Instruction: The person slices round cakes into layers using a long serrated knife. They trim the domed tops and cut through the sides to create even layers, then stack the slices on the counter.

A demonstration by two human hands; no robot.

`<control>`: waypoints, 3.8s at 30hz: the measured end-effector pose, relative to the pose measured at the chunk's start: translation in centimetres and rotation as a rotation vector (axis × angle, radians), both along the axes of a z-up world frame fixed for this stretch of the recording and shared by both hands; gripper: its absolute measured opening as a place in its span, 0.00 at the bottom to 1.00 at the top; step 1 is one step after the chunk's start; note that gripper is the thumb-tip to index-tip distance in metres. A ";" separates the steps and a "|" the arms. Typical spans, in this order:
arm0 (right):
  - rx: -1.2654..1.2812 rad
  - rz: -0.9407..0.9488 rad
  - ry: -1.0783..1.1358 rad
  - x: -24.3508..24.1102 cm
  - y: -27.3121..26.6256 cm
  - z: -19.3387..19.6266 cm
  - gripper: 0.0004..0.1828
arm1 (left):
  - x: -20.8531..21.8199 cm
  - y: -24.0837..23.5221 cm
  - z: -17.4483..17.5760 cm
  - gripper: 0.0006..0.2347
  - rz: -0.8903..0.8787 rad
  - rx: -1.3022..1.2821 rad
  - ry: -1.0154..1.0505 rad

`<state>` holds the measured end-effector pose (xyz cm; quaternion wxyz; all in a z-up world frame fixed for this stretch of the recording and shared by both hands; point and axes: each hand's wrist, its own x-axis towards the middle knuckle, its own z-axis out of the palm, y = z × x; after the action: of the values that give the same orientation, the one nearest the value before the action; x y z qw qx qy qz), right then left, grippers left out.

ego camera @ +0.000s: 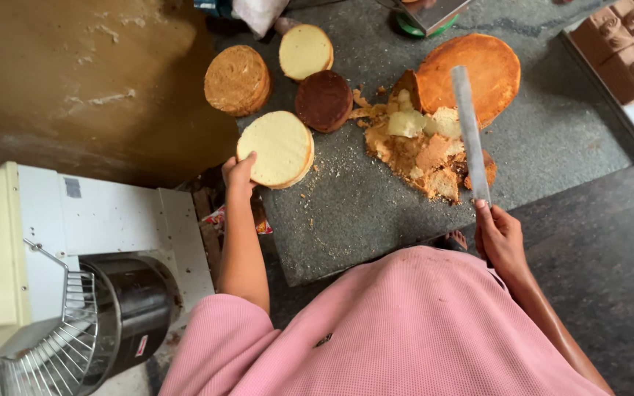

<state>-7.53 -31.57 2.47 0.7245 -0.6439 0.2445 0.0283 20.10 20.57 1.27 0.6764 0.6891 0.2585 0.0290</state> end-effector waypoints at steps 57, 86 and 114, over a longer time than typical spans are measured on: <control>-0.520 0.727 -0.150 4.0 -1.2 2.7 0.16 | -2.4 -16.6 10.3 0.29 -0.075 -0.727 -0.018; -0.686 0.429 -0.442 3.5 4.2 1.5 0.08 | -22.1 -20.5 8.1 0.32 -0.442 1.130 -0.509; -0.432 0.661 0.038 6.9 5.3 2.3 0.22 | -19.7 -18.4 -1.2 0.30 -0.189 0.542 -0.403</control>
<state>-0.68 -26.28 4.80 0.5195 -0.8248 0.0379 0.2199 0.42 2.13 0.12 0.5059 0.8449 0.0378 0.1695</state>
